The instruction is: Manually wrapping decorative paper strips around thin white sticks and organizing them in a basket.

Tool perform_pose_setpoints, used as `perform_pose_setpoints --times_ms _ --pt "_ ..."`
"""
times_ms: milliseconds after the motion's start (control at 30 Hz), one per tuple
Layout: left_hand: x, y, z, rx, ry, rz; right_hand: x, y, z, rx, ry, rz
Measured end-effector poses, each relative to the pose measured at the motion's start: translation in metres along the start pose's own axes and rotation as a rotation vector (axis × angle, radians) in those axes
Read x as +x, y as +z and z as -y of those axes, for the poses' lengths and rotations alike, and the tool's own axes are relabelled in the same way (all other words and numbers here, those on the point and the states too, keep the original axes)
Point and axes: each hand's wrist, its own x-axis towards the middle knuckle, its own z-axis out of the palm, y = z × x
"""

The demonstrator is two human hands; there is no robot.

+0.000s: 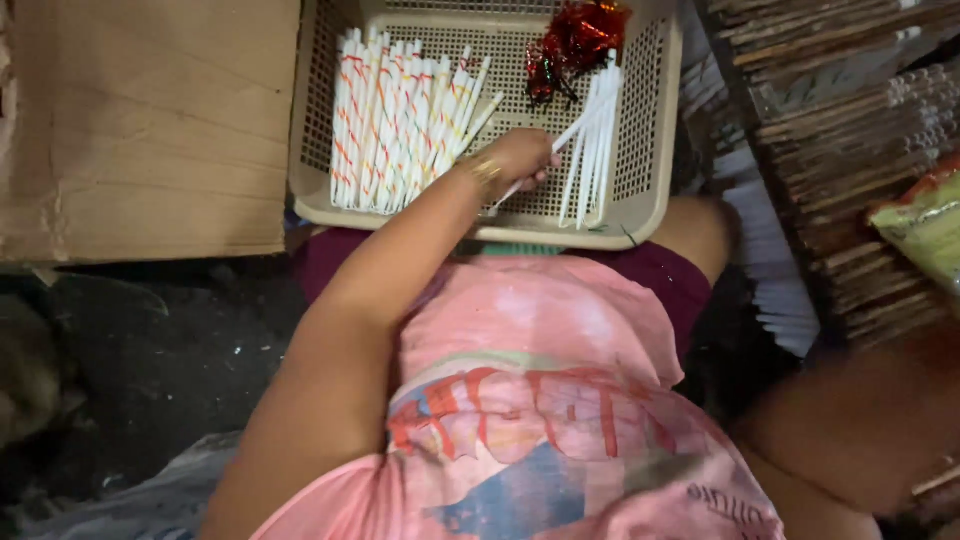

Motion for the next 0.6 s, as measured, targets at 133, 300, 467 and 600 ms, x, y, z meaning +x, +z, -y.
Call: perform_pose_setpoints --times_ms 133,300,467,600 --pt "-0.147 0.006 -0.058 -0.007 0.236 0.458 -0.043 0.235 -0.013 -0.279 -0.027 -0.096" --pt "-0.173 0.032 -0.063 -0.032 0.518 0.654 -0.051 0.27 -0.047 -0.572 -0.132 0.12" --pt "-0.159 0.056 -0.059 -0.023 0.79 0.262 -0.065 0.277 -0.037 -0.568 -0.204 0.213" --pt "-0.177 0.067 -0.074 0.014 0.599 0.148 -0.072 0.279 -0.035 -0.457 -0.218 0.235"
